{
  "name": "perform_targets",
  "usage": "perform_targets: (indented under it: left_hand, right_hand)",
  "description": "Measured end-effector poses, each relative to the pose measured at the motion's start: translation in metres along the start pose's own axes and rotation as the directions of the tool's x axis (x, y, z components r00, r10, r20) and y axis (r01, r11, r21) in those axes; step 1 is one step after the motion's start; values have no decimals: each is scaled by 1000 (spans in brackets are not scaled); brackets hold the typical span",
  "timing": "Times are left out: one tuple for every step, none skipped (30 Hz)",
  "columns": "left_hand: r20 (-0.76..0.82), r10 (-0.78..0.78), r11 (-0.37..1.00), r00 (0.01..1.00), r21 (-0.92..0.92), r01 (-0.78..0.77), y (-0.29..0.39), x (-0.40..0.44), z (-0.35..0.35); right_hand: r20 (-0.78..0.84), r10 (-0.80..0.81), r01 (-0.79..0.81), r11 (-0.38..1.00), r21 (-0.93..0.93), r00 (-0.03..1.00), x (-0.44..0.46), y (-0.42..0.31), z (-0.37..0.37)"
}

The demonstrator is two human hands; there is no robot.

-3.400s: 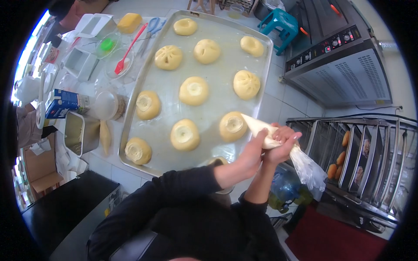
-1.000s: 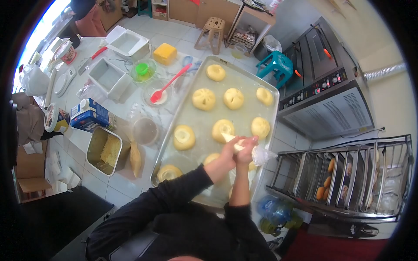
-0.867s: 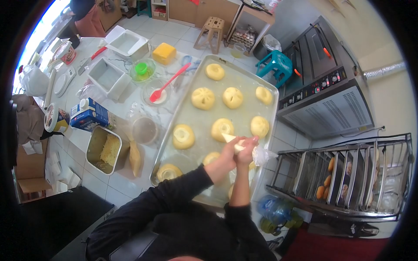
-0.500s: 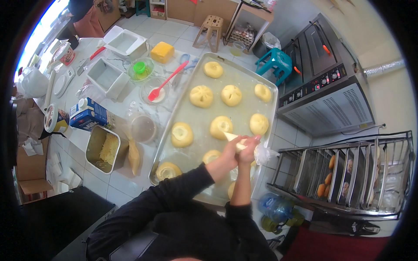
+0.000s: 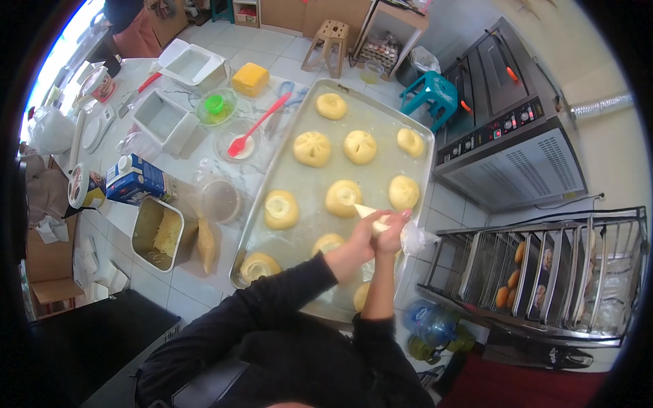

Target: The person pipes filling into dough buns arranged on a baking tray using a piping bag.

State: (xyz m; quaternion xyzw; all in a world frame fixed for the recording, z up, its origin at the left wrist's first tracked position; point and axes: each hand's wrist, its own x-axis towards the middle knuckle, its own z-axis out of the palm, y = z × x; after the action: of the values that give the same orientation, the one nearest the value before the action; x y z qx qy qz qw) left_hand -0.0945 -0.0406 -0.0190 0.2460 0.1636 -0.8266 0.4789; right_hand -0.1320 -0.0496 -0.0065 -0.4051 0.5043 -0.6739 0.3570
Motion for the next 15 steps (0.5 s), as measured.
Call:
perform_targets:
  left_hand:
    - [7, 1, 1000, 1000, 0, -1, 0, 1, 0]
    - [13, 2, 1000, 1000, -1, -2, 0, 2, 1]
    - [8, -2, 1000, 1000, 6, 2, 0, 3, 1]
    - [4, -5, 1000, 1000, 12, 5, 1, 3, 2]
    - [-1, -8, 1000, 1000, 19, 8, 2, 3, 3]
    - [0, -7, 1000, 1000, 21, 7, 3, 4, 4]
    - [0, -5, 1000, 1000, 22, 5, 3, 5, 4]
    - [1, -2, 1000, 1000, 24, 2, 4, 7, 5]
    - [10, -2, 1000, 1000, 21, 1, 4, 8, 5]
    - [18, -1, 1000, 1000, 18, 1, 5, 9, 5]
    - [27, 0, 1000, 1000, 15, -1, 6, 10, 6]
    - [23, 5, 1000, 1000, 30, -6, 7, 11, 7]
    - [19, 10, 999, 1000, 45, -11, 8, 12, 8]
    - [15, 15, 998, 1000, 60, -16, 8, 13, 8]
    - [21, 20, 999, 1000, 50, -21, 9, 14, 9]
  right_hand:
    - [17, 17, -17, 1000, -2, 1000, 2, 3, -5]
    - [33, 34, -34, 999, -4, 999, 3, 5, -8]
    - [36, 33, -33, 999, 6, 999, 5, 8, -9]
    - [40, 31, -32, 999, 16, 999, 6, 10, -9]
    - [43, 30, -31, 999, 27, 999, 7, 10, -9]
    - [45, 42, -43, 999, 18, 998, 7, 10, -9]
    - [48, 55, -55, 998, 8, 997, 8, 8, -8]
    - [51, 67, -67, 998, -1, 996, 9, 7, -7]
    - [52, 82, -81, 997, -10, 995, 10, 6, -6]
    - [56, 81, -81, 997, -10, 995, 12, 7, -6]
    - [62, 81, -80, 997, -10, 995, 14, 9, -6]
    - [69, 70, -70, 998, -3, 995, 16, 11, -5]
    - [76, 57, -57, 998, 4, 996, 19, 14, -5]
    - [85, 47, -48, 999, 11, 995, 21, 17, -6]
    - [94, 10, -12, 999, 30, 995, 24, 22, -7]
